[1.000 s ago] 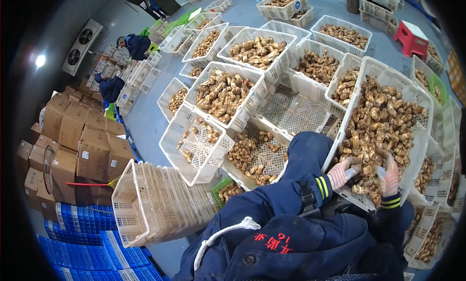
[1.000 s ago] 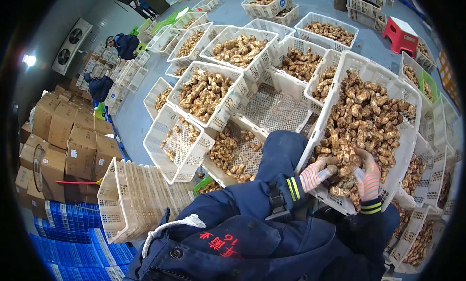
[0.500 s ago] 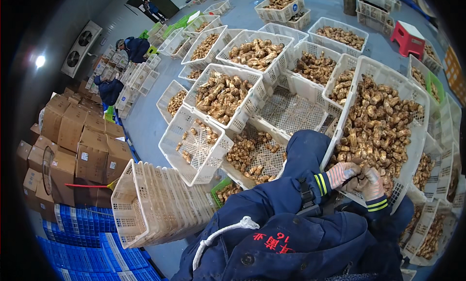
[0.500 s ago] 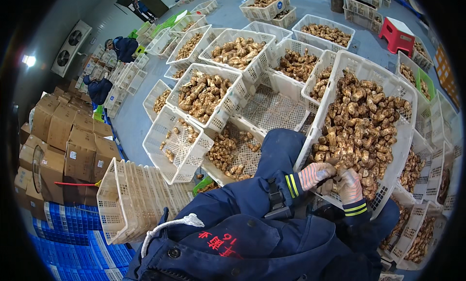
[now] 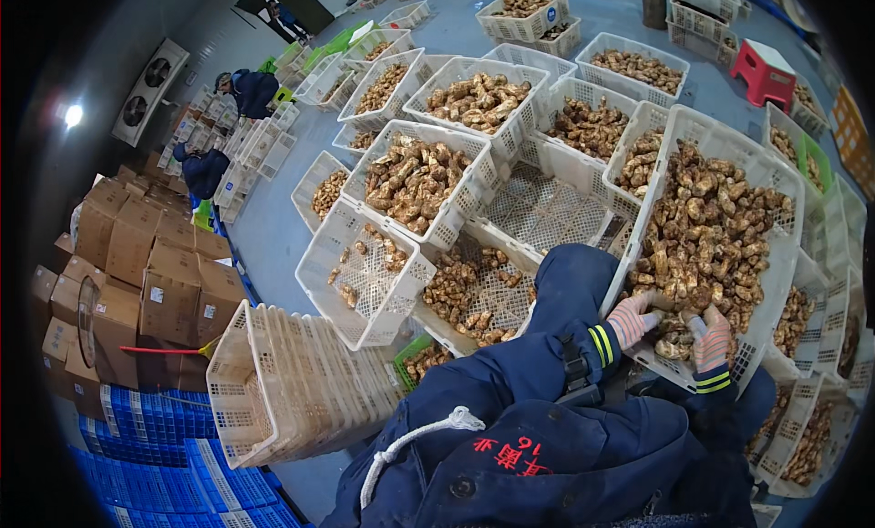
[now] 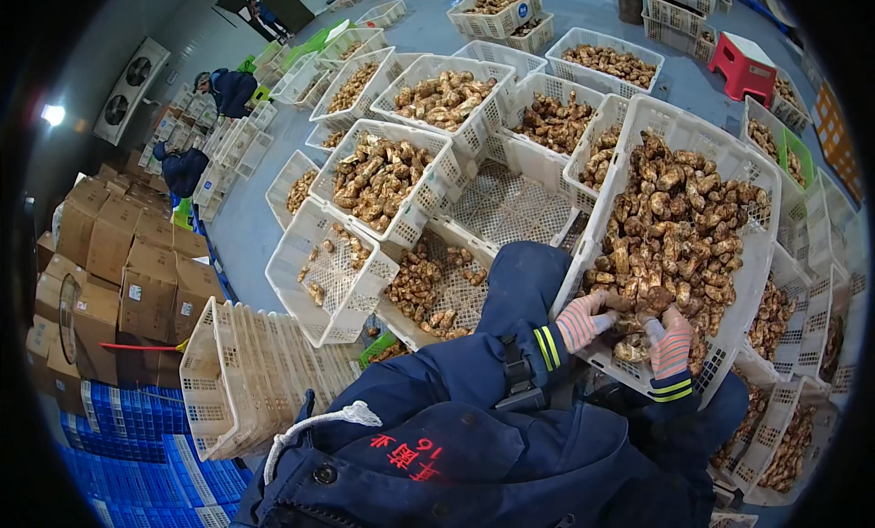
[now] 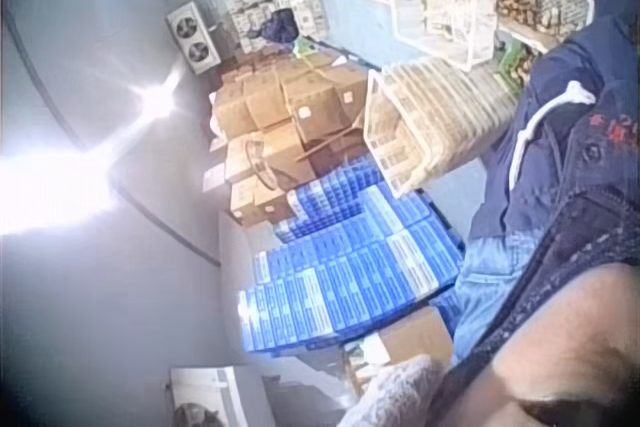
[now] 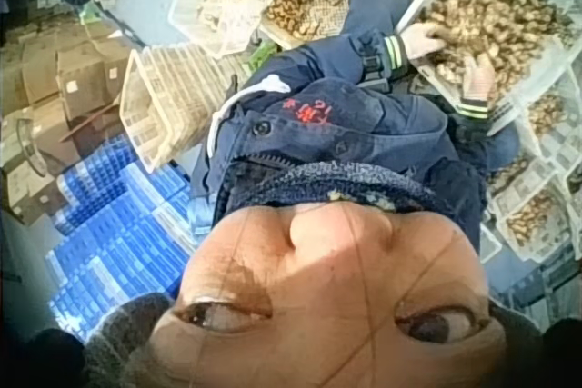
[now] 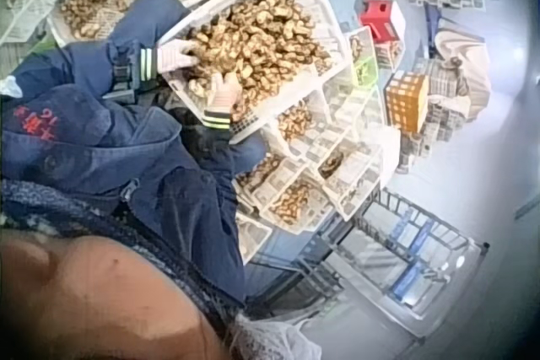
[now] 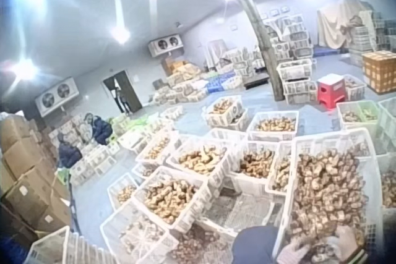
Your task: The person sorts ginger roots by hand, picking them up from a white plastic crate and placing them into another crate. The process involves repetitive picking and placing of the roots to organize them within the containers.
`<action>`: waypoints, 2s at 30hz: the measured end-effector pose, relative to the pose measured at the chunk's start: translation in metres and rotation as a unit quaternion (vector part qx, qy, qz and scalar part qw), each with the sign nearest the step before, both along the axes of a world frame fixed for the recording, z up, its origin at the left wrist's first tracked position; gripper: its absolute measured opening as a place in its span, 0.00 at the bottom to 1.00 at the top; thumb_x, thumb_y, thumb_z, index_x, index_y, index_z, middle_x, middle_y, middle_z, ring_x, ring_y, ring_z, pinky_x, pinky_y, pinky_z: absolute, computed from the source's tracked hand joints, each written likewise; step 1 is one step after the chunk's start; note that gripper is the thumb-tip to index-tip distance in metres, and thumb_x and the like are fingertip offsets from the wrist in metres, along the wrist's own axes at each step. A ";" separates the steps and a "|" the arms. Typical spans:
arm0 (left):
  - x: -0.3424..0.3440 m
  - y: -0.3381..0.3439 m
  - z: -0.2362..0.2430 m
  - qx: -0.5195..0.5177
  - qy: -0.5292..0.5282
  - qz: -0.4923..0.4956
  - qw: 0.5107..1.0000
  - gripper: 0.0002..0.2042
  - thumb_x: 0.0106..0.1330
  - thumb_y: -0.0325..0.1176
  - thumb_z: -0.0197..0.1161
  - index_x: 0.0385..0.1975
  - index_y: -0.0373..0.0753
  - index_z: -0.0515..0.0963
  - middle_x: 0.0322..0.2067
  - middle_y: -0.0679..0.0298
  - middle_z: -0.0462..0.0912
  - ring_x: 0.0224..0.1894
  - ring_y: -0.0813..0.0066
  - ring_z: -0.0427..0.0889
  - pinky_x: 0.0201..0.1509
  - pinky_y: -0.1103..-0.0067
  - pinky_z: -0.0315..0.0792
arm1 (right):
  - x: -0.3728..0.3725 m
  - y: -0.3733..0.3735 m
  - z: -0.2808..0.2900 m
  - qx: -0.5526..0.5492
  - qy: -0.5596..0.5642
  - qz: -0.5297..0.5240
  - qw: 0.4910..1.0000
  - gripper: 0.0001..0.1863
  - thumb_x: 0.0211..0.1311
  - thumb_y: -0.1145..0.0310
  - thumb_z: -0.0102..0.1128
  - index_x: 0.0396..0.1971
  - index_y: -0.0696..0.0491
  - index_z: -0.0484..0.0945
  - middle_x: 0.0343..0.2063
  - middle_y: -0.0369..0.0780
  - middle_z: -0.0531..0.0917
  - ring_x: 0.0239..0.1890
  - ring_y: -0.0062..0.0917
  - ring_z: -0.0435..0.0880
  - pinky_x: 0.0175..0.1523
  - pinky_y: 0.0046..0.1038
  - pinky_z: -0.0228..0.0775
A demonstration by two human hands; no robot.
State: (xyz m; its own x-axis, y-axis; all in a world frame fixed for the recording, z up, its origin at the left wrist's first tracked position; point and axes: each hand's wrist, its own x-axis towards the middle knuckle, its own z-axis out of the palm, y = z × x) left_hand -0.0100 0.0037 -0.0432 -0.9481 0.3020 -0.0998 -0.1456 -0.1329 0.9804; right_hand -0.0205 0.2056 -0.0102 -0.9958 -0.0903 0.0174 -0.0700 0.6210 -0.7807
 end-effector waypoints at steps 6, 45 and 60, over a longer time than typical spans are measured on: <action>0.004 0.006 0.025 0.140 -0.036 -0.011 0.989 0.35 0.56 0.34 0.67 0.62 0.35 0.58 0.51 0.58 0.71 0.52 0.72 0.71 0.57 0.76 0.67 | 0.010 -0.016 0.006 0.190 0.090 0.117 0.970 0.18 0.42 0.62 0.61 0.31 0.59 0.77 0.29 0.49 0.79 0.36 0.42 0.78 0.42 0.38 0.69; 0.007 0.003 0.049 0.023 -0.092 -0.092 0.991 0.16 0.58 0.30 0.65 0.45 0.34 0.74 0.30 0.66 0.80 0.30 0.79 0.78 0.33 0.80 0.74 | 0.002 -0.023 0.048 -0.146 -0.022 0.147 0.978 0.25 0.55 0.68 0.54 0.54 0.61 0.69 0.50 0.45 0.77 0.53 0.29 0.75 0.58 0.29 0.64; 0.010 -0.003 0.034 0.069 -0.127 -0.071 0.987 0.16 0.63 0.38 0.62 0.42 0.31 0.74 0.28 0.63 0.80 0.28 0.79 0.79 0.32 0.82 0.75 | 0.012 -0.027 0.039 -0.545 -0.242 -0.013 0.803 0.24 0.56 0.67 0.59 0.53 0.59 0.69 0.45 0.38 0.77 0.47 0.19 0.74 0.53 0.22 0.64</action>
State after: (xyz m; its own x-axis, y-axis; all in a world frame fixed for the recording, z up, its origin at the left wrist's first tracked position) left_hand -0.0003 0.0003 -0.0092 -0.8447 0.4579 -0.2770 -0.4109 -0.2234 0.8839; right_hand -0.0087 0.1782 0.0292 -0.9106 -0.2641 -0.3178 0.4080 -0.4520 -0.7933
